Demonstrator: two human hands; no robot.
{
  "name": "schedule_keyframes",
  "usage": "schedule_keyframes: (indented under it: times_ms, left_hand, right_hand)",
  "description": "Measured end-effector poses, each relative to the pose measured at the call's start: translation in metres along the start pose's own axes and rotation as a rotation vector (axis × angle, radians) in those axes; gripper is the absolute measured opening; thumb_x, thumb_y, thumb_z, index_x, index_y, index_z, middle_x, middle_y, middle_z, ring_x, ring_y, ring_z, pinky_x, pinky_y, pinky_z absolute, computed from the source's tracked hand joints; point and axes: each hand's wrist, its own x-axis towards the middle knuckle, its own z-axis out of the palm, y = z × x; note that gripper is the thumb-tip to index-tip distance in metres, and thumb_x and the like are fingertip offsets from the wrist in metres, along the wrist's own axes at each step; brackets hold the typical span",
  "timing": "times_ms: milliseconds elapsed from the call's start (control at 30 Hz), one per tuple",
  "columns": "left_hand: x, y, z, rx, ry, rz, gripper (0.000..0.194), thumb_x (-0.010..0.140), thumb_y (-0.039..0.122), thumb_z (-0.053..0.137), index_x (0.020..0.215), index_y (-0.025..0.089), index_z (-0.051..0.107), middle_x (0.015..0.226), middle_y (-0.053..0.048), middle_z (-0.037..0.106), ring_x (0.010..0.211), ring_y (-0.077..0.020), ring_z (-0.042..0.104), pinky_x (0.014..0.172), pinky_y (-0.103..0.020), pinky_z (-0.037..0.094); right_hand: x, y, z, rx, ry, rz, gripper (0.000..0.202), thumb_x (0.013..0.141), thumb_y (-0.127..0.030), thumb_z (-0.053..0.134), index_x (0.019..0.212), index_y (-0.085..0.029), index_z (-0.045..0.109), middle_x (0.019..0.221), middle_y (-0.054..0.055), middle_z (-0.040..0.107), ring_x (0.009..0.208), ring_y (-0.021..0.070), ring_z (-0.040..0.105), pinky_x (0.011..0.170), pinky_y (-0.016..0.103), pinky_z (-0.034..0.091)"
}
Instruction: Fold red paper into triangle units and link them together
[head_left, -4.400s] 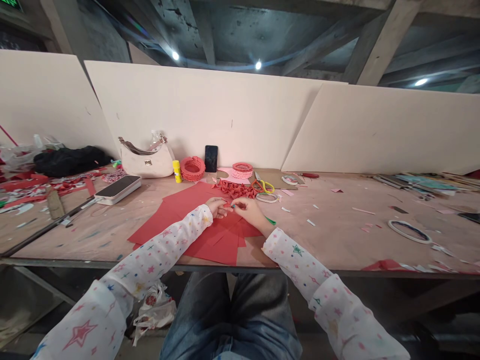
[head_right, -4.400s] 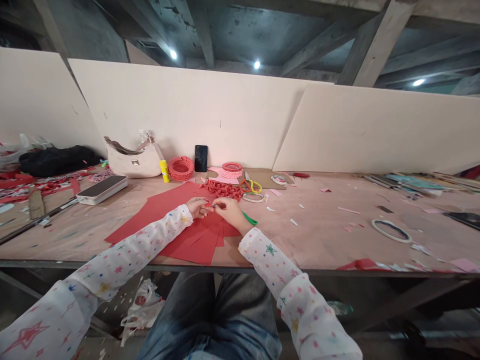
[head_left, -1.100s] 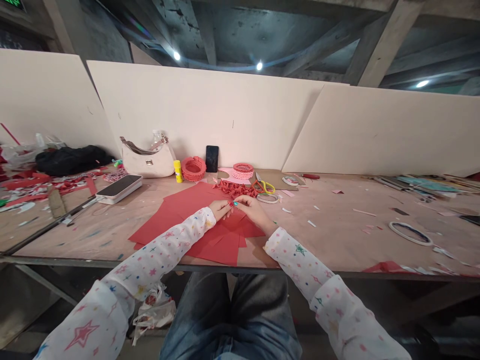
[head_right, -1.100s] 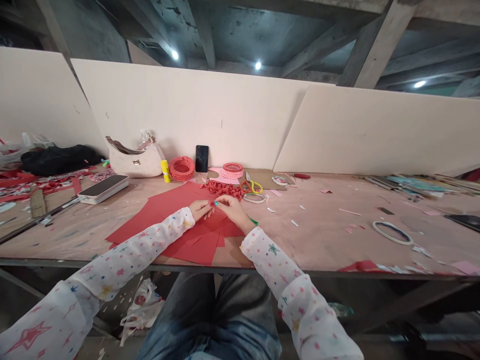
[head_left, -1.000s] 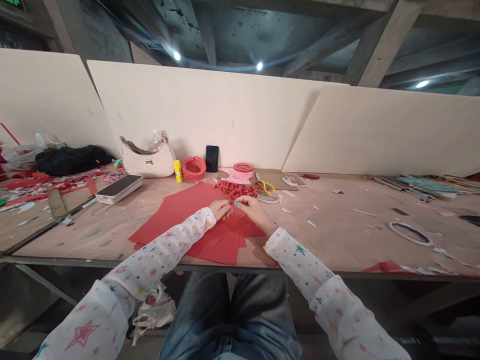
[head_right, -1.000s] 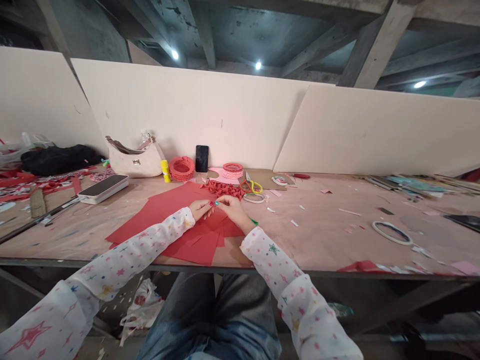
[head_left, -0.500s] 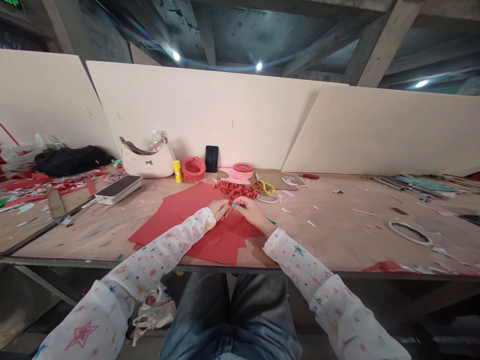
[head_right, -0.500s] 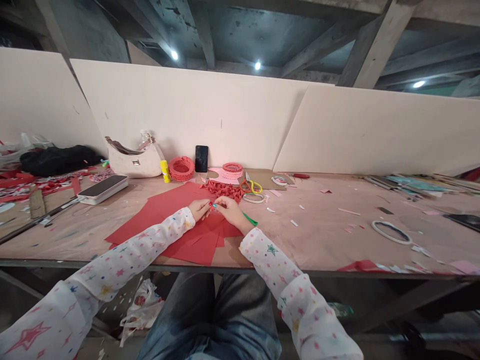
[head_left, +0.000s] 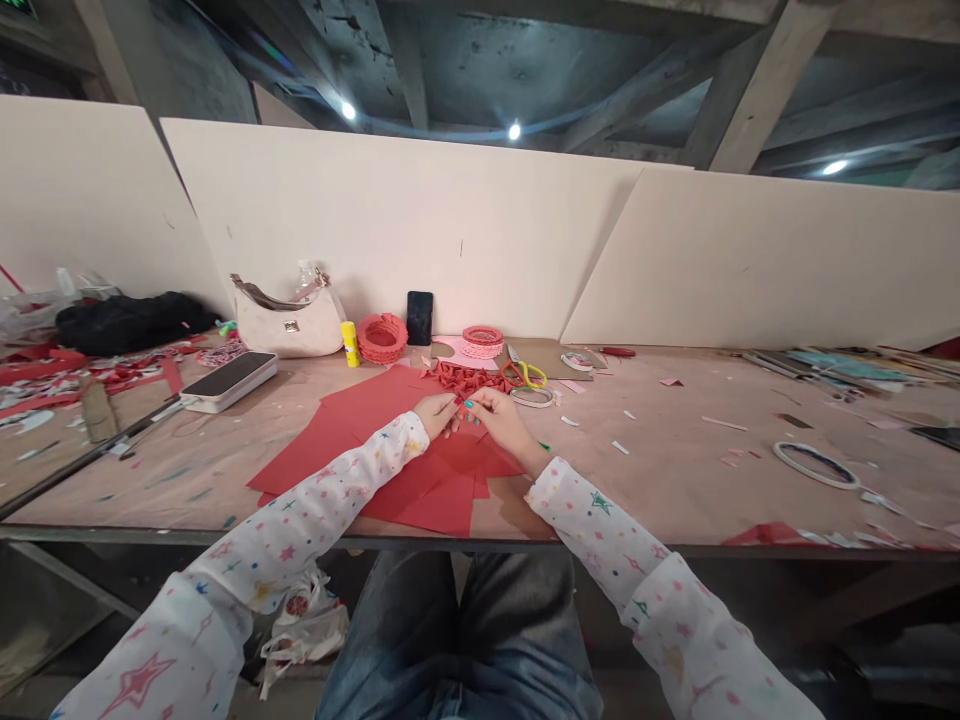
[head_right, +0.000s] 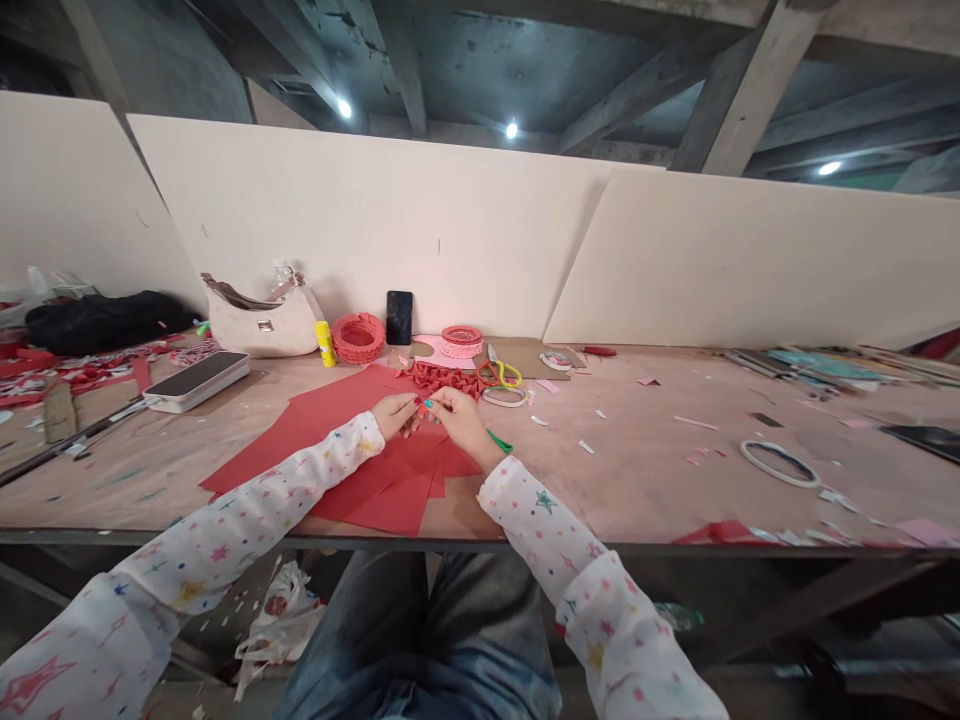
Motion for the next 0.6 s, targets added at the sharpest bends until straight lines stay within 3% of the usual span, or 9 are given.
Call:
schedule_keyframes:
  times_ms: [200, 367, 500, 600]
  left_hand:
    - [-0.004, 0.036, -0.008, -0.009, 0.010, 0.002, 0.027, 0.081, 0.031, 0.031, 0.063, 0.014, 0.042, 0.044, 0.005, 0.043, 0.032, -0.0036, 0.040, 0.035, -0.013, 0.034]
    - [-0.011, 0.060, -0.016, -0.005, -0.127, -0.054, 0.029, 0.081, 0.031, 0.031, 0.066, 0.012, 0.046, 0.044, 0.004, 0.047, 0.034, -0.0050, 0.044, 0.036, -0.015, 0.038]
    - [-0.007, 0.064, -0.023, 0.041, -0.232, -0.110, 0.025, 0.079, 0.029, 0.038, 0.063, 0.012, 0.048, 0.045, 0.003, 0.051, 0.034, -0.0052, 0.046, 0.036, -0.014, 0.036]
    - [0.000, 0.054, -0.028, 0.066, -0.235, -0.138, 0.025, 0.078, 0.025, 0.040, 0.058, 0.012, 0.046, 0.044, 0.003, 0.051, 0.033, -0.0044, 0.045, 0.037, -0.014, 0.036]
  right_hand:
    - [-0.001, -0.028, -0.005, 0.018, -0.013, -0.024, 0.013, 0.078, -0.025, 0.040, 0.073, -0.016, 0.049, 0.069, 0.000, 0.054, 0.064, 0.0100, 0.051, 0.062, 0.023, 0.040]
    - [-0.007, -0.055, -0.015, 0.003, -0.116, -0.007, 0.010, 0.076, -0.024, 0.043, 0.080, -0.017, 0.051, 0.072, 0.001, 0.057, 0.065, 0.0112, 0.053, 0.061, 0.023, 0.040]
    - [-0.011, -0.064, -0.028, -0.240, -0.249, -0.014, 0.014, 0.079, -0.025, 0.039, 0.088, -0.018, 0.048, 0.082, 0.002, 0.056, 0.073, 0.0124, 0.053, 0.063, 0.023, 0.039]
    - [-0.013, -0.054, -0.040, -0.614, -0.316, -0.025, 0.018, 0.081, -0.029, 0.037, 0.094, -0.020, 0.047, 0.086, 0.003, 0.057, 0.074, 0.0134, 0.052, 0.062, 0.023, 0.037]
